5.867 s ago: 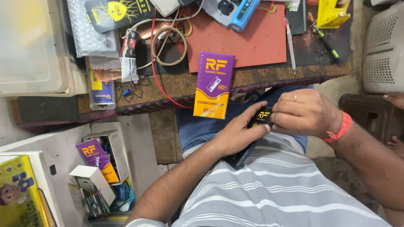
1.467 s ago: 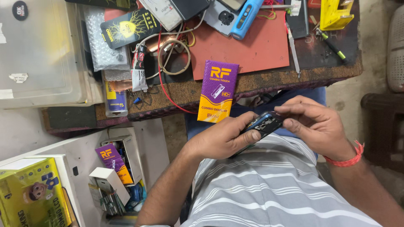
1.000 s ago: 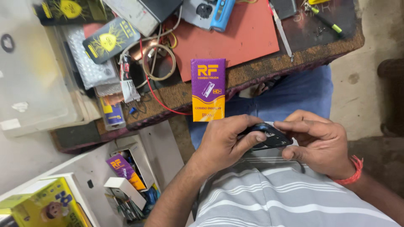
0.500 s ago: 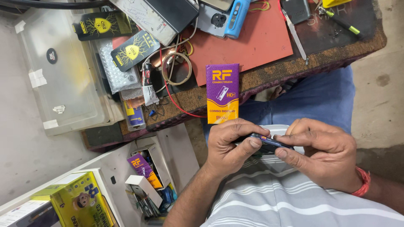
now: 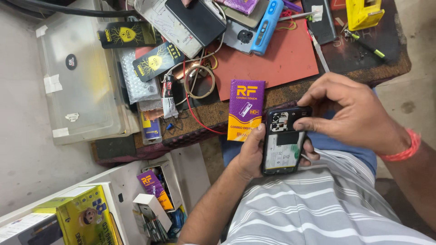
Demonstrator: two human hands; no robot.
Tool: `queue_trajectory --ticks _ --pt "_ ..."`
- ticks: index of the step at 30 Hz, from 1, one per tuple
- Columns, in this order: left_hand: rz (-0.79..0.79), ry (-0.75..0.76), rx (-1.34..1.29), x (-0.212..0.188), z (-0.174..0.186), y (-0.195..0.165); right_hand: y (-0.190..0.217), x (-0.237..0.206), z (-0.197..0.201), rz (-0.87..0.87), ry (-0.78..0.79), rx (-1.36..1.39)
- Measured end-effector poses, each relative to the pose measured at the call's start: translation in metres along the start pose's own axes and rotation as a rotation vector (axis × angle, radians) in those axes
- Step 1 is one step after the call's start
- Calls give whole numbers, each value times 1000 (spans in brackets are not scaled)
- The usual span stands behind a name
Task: The person repairs a smartphone at a cluttered workbench. They open the phone's back cover, remove the battery, unscrew and reposition internal components with a screwdriver, then reassemble the phone by pressing the cover back on and handling the battery again.
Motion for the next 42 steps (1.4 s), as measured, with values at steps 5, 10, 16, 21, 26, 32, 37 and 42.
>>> queue_trajectory --ticks 5,10,16,21,26,32,37,42 --pt "-101 -64 110 6 20 18 3 41 6 -135 407 -227" --pt "-120 -125 112 8 25 26 11 62 -3 -66 586 -314" --pt "-132 -131 86 7 25 23 18 70 -13 -76 687 -353" --pt "-142 -145 59 3 30 27 18 71 -23 -125 729 -485" --pt "-194 -106 -12 4 28 25 21 73 -23 -387 774 -633" --pt "-266 -144 -152 10 17 15 8 60 -31 -362 373 -78" --pt "-488 -117 -202 -5 14 14 -16 13 -49 -549 157 357" --pt "-638 -285 129 -3 15 2 -16 -25 -70 -580 27 434"
Point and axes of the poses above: each hand's wrist, its own x-axis towards the middle knuckle, its own z-axis out of the back of the hand, y = z × x, the point moved 1 cm from there along x, towards the middle knuckle, and after that the axes turned 3 degrees about -y, right-handed, at the moved point
